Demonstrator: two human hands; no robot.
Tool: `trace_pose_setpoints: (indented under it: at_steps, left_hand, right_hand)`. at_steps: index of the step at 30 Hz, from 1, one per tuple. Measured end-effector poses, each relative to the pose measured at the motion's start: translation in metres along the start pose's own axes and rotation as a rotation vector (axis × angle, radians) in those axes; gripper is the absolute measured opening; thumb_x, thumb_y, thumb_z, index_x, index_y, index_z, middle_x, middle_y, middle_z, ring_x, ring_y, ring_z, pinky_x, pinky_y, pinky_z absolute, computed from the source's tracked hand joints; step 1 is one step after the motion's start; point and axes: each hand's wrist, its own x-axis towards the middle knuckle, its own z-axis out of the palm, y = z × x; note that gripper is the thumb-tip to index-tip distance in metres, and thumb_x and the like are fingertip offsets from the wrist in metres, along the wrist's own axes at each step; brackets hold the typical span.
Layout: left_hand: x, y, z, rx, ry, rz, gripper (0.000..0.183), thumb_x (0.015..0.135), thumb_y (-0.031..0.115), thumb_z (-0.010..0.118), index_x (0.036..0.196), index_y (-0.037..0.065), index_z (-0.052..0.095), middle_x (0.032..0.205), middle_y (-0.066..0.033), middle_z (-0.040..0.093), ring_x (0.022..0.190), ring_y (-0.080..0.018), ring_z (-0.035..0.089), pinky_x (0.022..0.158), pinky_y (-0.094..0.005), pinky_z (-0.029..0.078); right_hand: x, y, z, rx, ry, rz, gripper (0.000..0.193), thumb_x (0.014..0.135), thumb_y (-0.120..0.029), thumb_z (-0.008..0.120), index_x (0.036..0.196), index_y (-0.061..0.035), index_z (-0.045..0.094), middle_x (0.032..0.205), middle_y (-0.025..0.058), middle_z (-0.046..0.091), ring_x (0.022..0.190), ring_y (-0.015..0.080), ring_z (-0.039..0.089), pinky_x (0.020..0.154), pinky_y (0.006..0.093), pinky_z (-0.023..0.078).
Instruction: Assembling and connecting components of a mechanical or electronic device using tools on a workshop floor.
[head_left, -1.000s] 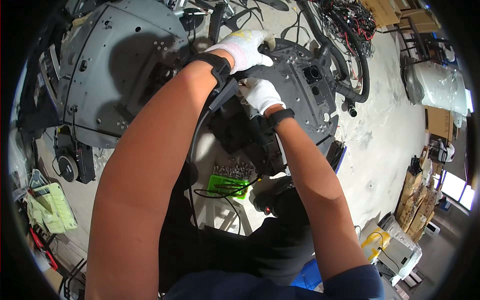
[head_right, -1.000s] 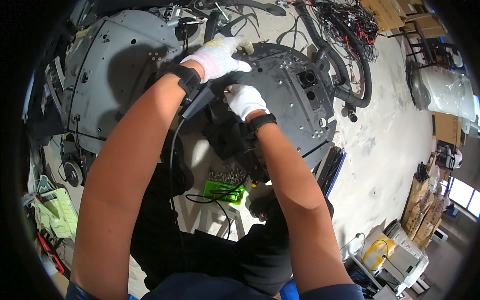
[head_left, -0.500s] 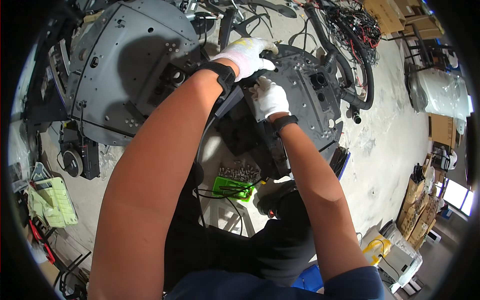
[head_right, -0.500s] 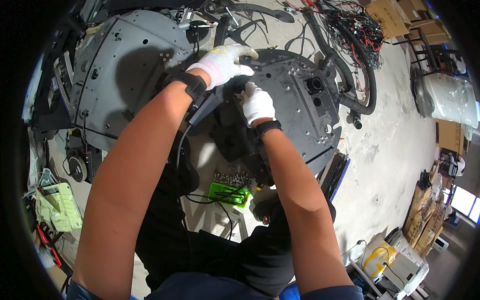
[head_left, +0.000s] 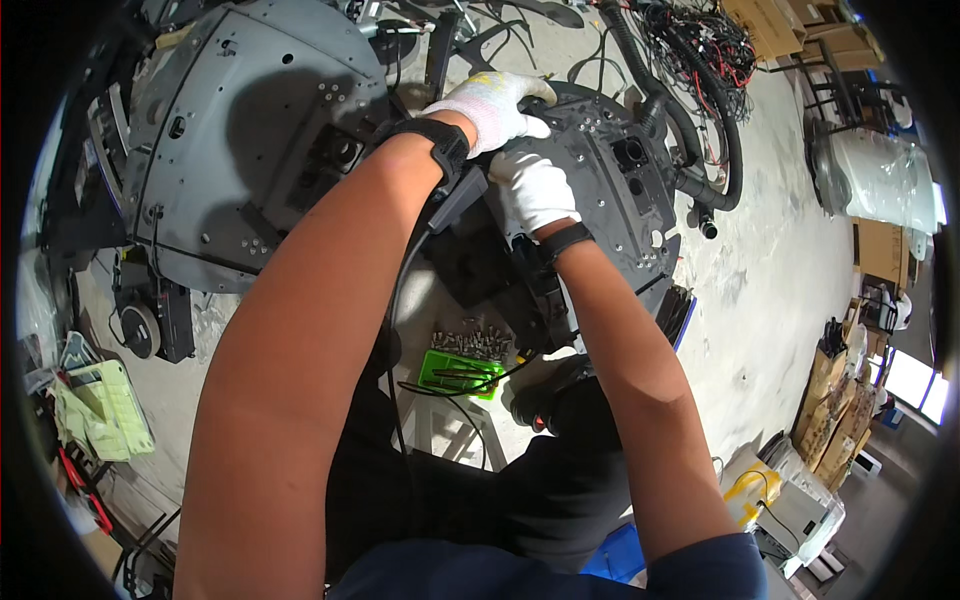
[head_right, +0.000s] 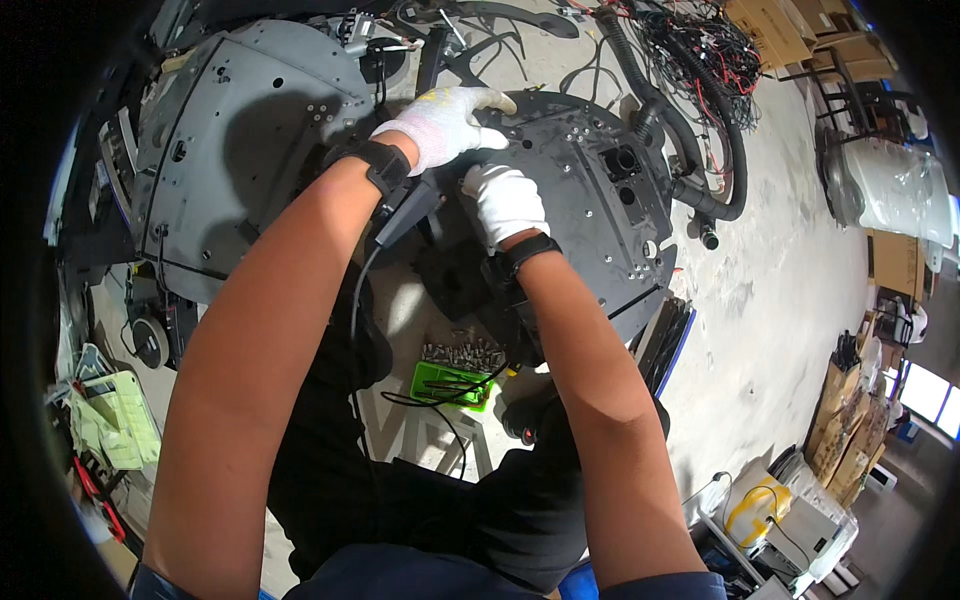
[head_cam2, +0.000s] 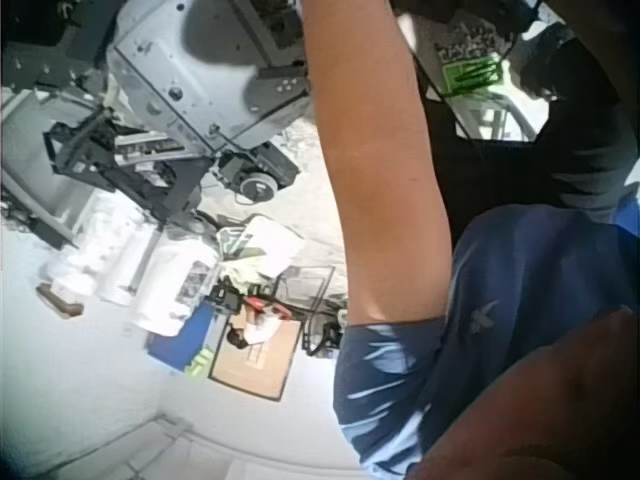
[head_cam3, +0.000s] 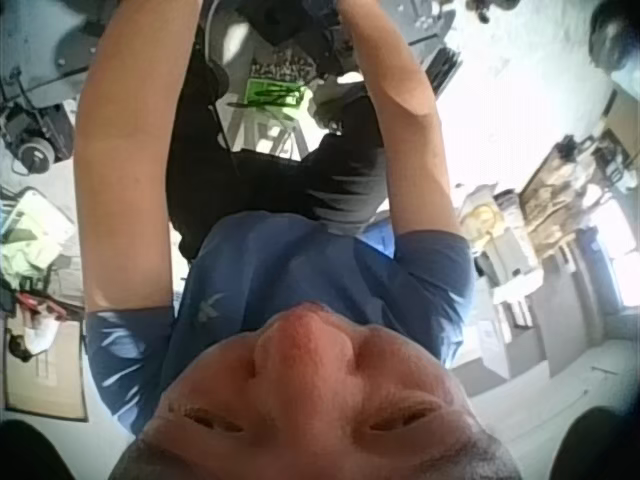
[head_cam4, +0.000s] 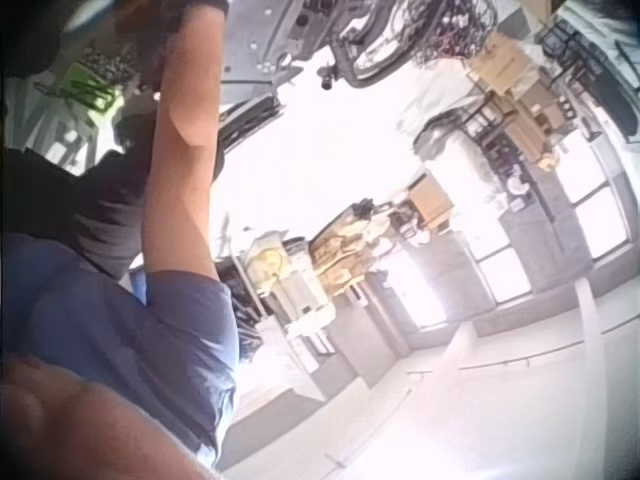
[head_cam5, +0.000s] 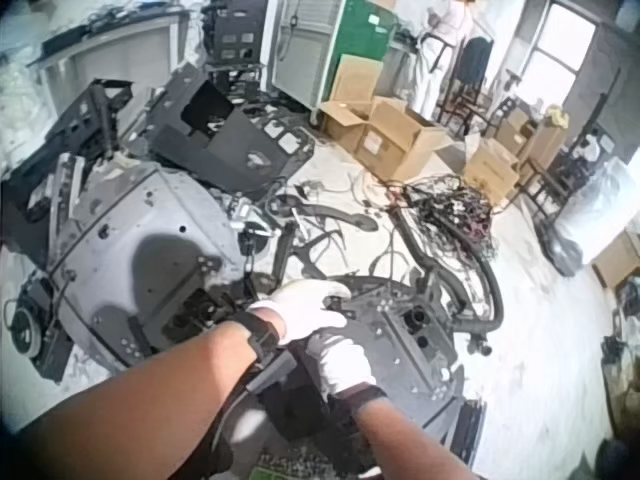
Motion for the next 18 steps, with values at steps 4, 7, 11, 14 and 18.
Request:
trace_pose_setpoints:
  at_steps: [4,7,11,14,18]
  left_hand:
    - [-0.002,0.003,-0.002,0.013,0.013,0.020,0.049,0.078,0.032,0.077,0.124,0.020,0.067,0.092,-0.0133,0.066,0.086,-0.0255,0.064,0.083,-0.0365,0.052]
    - [-0.003,0.006,-0.003,0.045,0.007,-0.020,0.050,0.079,0.034,0.076,0.126,0.021,0.065,0.104,-0.0138,0.066,0.096,-0.0283,0.063,0.089,-0.0382,0.051]
    - [-0.002,0.007,-0.004,0.065,-0.013,-0.050,0.052,0.080,0.037,0.075,0.128,0.021,0.063,0.125,-0.0138,0.065,0.114,-0.0332,0.062,0.099,-0.0405,0.049]
    - [-0.001,0.006,-0.005,0.055,-0.010,-0.040,0.052,0.080,0.037,0.075,0.129,0.021,0.063,0.126,-0.0141,0.065,0.115,-0.0333,0.062,0.100,-0.0405,0.048]
    - [-0.001,0.006,-0.004,0.023,0.047,-0.002,0.050,0.081,0.036,0.077,0.127,0.022,0.065,0.103,-0.0168,0.067,0.095,-0.0291,0.065,0.088,-0.0389,0.052]
  right_hand:
    - [0.001,-0.009,0.003,0.134,0.007,0.091,0.024,0.091,-0.031,0.062,0.098,-0.0096,0.071,0.094,0.0156,0.070,0.086,0.0360,0.068,0.077,0.0431,0.054]
    - [-0.002,-0.016,0.007,0.457,0.230,0.235,0.019,0.090,-0.025,0.065,0.097,-0.0082,0.071,0.092,0.0166,0.070,0.085,0.0345,0.069,0.075,0.0388,0.054]
    - [-0.005,-0.021,0.023,0.684,0.396,0.459,0.013,0.088,-0.014,0.070,0.095,-0.0033,0.069,0.085,0.0149,0.072,0.082,0.0258,0.071,0.072,0.0330,0.054]
    - [0.005,-0.013,0.031,1.180,0.395,0.706,0.018,0.090,-0.017,0.070,0.096,-0.0002,0.068,0.079,0.0105,0.071,0.073,0.0203,0.069,0.064,0.0323,0.054]
    - [0.004,-0.003,0.031,1.215,0.160,0.809,0.029,0.097,-0.027,0.063,0.102,0.0014,0.068,0.076,0.0081,0.069,0.067,0.0165,0.067,0.058,0.0285,0.053]
